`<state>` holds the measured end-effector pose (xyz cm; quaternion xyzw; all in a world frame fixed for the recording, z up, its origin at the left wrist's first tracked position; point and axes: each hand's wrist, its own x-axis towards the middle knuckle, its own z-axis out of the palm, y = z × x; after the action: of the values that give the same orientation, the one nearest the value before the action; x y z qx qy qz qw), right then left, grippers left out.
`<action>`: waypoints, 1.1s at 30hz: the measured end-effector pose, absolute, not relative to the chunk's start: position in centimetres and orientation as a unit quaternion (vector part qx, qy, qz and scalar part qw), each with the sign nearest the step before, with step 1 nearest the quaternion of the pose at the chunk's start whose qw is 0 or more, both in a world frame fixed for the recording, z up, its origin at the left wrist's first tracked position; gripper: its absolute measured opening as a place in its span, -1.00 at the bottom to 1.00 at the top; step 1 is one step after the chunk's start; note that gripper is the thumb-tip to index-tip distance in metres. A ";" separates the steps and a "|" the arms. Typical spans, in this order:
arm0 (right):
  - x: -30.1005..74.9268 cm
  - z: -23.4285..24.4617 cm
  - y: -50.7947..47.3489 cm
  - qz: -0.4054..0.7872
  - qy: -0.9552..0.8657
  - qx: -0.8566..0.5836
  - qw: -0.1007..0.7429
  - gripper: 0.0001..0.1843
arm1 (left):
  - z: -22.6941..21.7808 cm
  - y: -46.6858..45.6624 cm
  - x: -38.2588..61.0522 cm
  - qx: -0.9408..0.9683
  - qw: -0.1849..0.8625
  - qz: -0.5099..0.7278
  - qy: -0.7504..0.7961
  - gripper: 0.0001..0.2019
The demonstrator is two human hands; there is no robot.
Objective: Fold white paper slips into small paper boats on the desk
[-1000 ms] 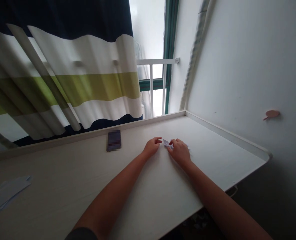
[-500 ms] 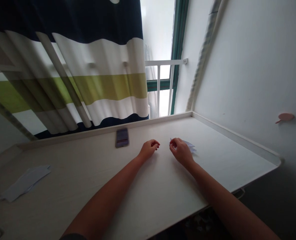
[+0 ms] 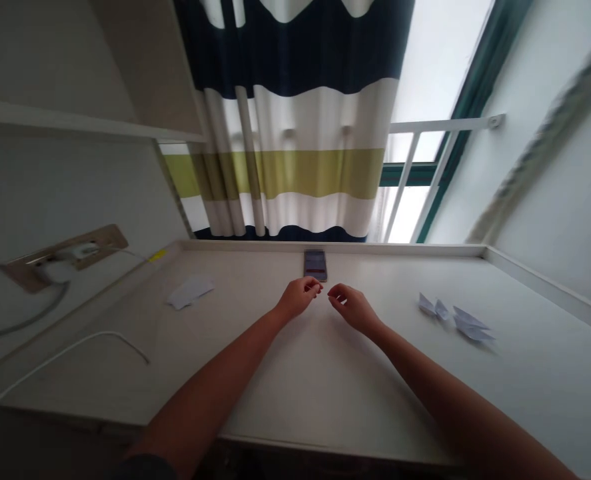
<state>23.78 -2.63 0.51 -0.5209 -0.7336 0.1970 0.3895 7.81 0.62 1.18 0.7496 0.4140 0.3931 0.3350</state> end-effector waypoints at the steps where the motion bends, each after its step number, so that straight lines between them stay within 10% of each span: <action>1: 22.4 0.5 -1.9 0.202 -0.741 -0.511 0.385 -0.92 | 1.2 0.6 6.3 0.739 0.331 0.403 0.426 -0.82; 18: 3.6 -1.6 2.5 0.262 -0.826 -0.399 0.301 -0.83 | -0.6 -0.1 -15.2 0.608 -0.058 0.316 0.726 -0.80; 33: 3.5 -3.2 2.4 0.293 -0.809 -0.390 0.329 -0.85 | -1.7 0.5 -17.6 0.556 -0.070 0.222 0.798 -0.69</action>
<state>3.53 2.43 -3.22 -0.3900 -0.8085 0.2933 0.3289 -17.58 0.51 -1.72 0.5558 0.7981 0.2216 -0.0702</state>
